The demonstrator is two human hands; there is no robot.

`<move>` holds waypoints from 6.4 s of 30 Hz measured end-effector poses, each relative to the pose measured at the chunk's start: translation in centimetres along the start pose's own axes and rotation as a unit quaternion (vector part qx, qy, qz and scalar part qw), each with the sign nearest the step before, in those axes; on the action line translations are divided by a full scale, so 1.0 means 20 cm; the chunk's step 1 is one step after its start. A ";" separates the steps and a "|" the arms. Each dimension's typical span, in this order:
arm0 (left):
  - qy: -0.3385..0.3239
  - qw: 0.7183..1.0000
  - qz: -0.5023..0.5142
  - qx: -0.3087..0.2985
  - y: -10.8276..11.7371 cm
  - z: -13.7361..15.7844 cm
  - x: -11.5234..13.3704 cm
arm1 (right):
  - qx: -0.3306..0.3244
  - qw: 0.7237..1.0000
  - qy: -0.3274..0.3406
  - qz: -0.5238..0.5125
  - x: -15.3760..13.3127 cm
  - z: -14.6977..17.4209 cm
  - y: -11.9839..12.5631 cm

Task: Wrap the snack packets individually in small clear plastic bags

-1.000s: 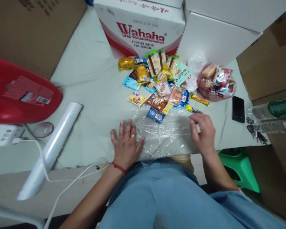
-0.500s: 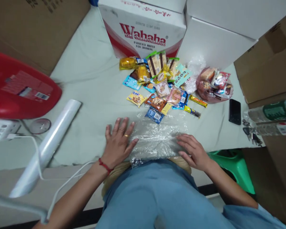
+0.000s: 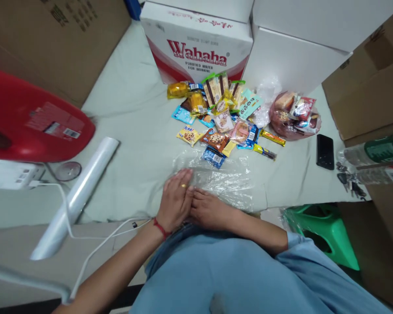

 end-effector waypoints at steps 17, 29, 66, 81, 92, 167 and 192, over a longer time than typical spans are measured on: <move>0.041 0.984 -0.131 -0.116 -0.07 -0.06 -0.04 | 0.027 0.962 -0.039 -0.270 0.08 0.68 0.35; 0.019 0.986 -0.131 -0.104 -0.04 0.01 -0.09 | 0.032 0.985 -0.150 -0.077 0.54 0.65 0.23; 0.042 0.986 -0.111 -0.116 -0.04 0.00 -0.08 | 0.015 0.918 -0.350 -0.186 0.43 0.38 0.49; 0.061 0.988 -0.118 -0.083 -0.05 0.02 -0.06 | 0.009 0.970 -0.233 -0.070 0.35 0.37 0.37; 0.069 0.984 -0.127 -0.107 -0.04 0.01 -0.08 | -0.005 0.927 -0.373 -0.033 0.48 0.11 0.56; -0.094 0.990 -0.015 -0.103 0.18 0.15 -0.19 | -0.097 0.984 -0.118 -0.092 0.09 0.66 0.21; 0.201 0.974 0.105 0.020 0.15 -0.04 -0.23 | 0.090 0.860 -0.363 -0.348 0.55 0.53 0.35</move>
Point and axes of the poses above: each hand's wrist, its own z-axis away from the middle knuckle, its own y-axis out of the back of the hand, x = y × z, the point moved 3 cm from there along -z, towards the middle knuckle, and after that the axes turned 13 degrees about -x, right-handed, at the moved point
